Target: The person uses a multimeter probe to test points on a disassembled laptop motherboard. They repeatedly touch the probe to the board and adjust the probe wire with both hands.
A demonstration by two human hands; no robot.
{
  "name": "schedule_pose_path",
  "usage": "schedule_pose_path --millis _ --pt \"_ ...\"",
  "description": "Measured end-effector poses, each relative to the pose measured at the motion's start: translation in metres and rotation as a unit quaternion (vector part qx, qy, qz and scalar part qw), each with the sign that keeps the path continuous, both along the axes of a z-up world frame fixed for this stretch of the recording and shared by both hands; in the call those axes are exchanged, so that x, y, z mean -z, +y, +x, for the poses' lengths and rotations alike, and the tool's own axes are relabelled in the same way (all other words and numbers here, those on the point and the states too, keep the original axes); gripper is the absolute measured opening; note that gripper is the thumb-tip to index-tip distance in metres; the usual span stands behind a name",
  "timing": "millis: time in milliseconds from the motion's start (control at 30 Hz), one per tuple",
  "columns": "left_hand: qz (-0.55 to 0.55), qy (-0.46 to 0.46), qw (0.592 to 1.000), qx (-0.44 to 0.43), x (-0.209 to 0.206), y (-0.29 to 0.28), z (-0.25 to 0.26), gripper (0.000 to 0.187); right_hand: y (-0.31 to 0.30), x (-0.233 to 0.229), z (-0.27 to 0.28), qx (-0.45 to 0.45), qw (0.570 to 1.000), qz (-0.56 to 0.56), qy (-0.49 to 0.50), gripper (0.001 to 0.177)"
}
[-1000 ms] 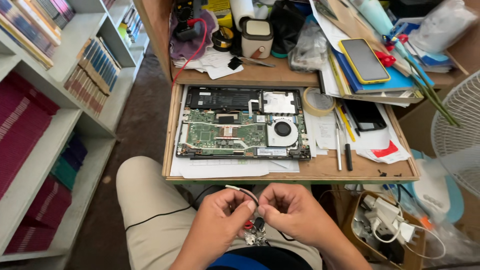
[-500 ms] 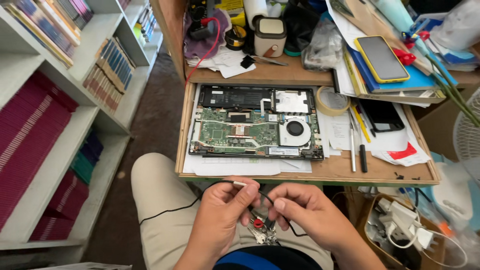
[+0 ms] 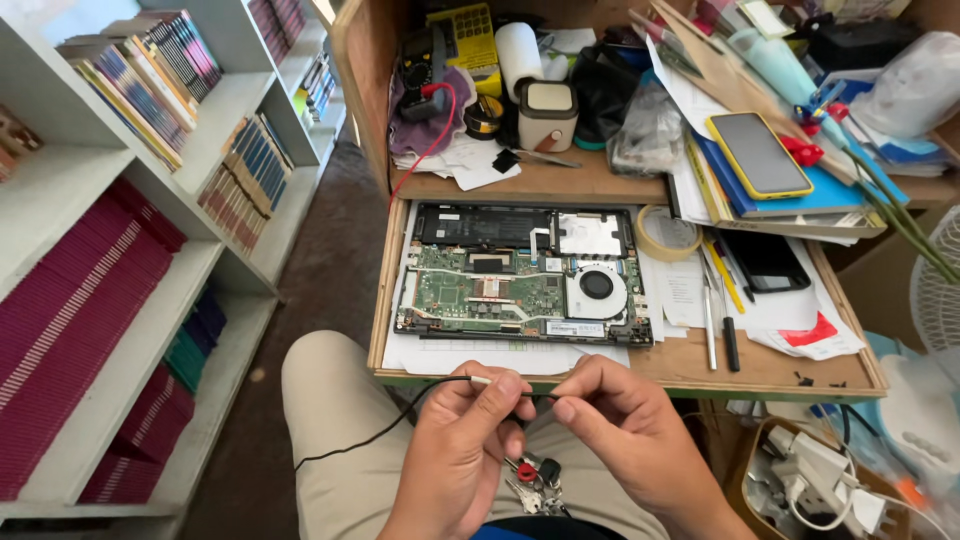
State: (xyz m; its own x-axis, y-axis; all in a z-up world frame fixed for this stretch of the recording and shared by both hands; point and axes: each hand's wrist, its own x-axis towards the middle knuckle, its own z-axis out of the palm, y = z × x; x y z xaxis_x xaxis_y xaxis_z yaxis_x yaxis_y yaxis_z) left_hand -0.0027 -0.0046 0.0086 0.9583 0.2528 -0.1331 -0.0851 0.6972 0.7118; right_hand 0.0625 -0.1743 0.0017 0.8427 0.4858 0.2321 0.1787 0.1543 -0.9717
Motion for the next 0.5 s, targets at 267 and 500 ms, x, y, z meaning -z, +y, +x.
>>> schedule_pose_path --millis 267,500 --pt "-0.081 0.093 0.992 0.017 0.006 -0.002 0.004 0.017 0.005 0.004 -0.006 0.03 0.998 -0.005 0.05 0.007" --pt "-0.012 0.085 0.995 0.05 0.018 0.003 0.007 0.018 0.003 -0.007 -0.004 0.0 0.998 -0.057 0.006 0.023"
